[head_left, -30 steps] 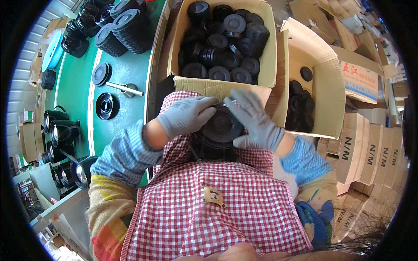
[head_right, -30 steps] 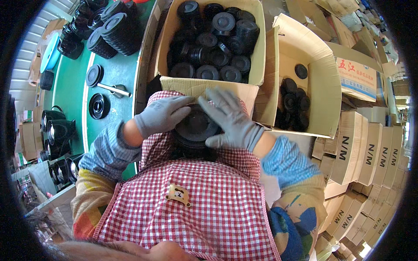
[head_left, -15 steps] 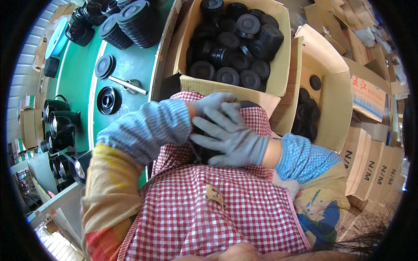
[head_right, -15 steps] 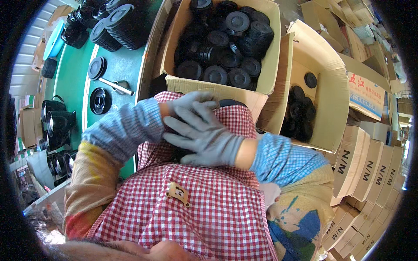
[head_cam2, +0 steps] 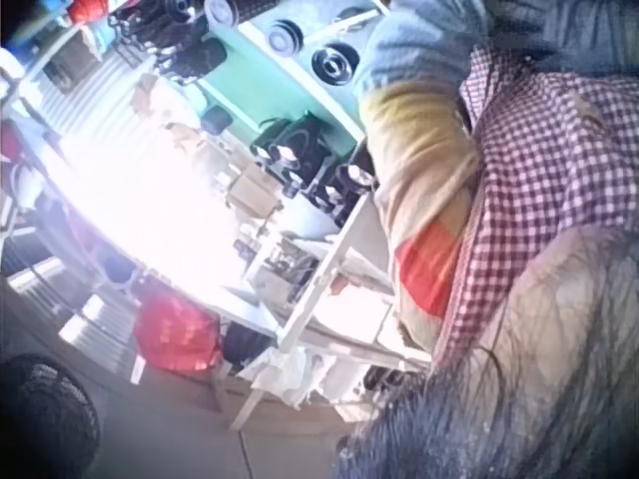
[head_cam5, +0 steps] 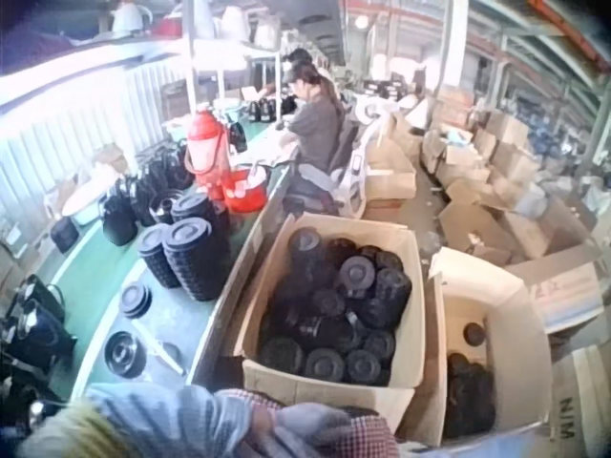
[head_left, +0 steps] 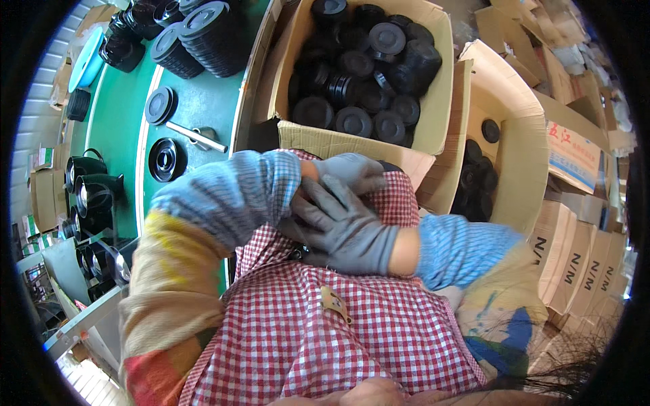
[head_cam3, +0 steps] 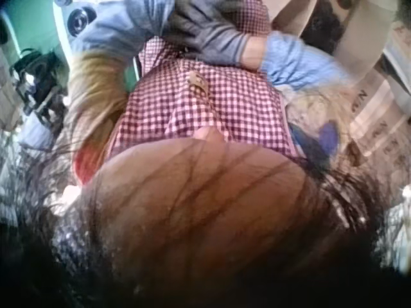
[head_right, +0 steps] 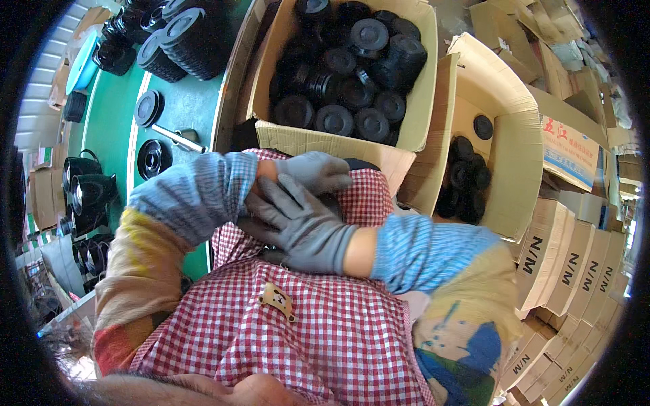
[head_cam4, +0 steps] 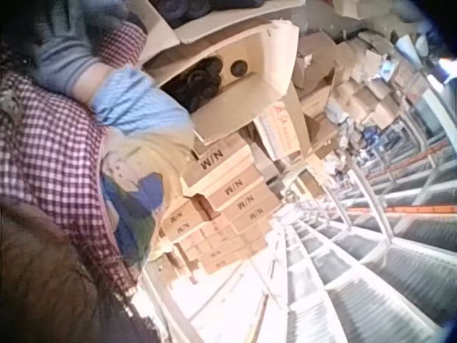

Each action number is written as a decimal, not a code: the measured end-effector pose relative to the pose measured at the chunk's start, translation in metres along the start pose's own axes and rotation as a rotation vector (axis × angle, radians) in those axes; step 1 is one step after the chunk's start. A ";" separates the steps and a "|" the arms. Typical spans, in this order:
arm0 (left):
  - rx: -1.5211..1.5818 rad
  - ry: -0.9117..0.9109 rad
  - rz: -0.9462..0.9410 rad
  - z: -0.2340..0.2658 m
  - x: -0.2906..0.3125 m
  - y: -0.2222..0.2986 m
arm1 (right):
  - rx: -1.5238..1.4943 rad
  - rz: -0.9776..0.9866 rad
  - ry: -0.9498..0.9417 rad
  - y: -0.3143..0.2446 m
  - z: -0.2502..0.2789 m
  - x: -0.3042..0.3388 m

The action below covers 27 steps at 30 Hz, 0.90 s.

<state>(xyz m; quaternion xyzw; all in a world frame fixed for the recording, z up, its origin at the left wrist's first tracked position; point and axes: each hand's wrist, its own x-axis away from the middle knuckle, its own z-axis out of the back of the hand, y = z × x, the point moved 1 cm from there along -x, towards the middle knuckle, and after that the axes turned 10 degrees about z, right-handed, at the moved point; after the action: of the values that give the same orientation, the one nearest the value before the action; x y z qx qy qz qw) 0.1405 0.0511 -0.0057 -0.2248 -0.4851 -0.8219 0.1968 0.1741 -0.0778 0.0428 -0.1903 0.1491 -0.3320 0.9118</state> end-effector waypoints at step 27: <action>0.948 0.684 0.188 0.034 0.072 -0.049 | -0.966 -0.502 0.243 0.097 0.007 0.062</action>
<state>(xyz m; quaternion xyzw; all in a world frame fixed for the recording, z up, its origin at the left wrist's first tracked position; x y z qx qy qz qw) 0.0612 0.0957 0.0145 0.1234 -0.6863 -0.5204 0.4929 0.2760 -0.0483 -0.0030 -0.5767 0.3386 -0.4524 0.5900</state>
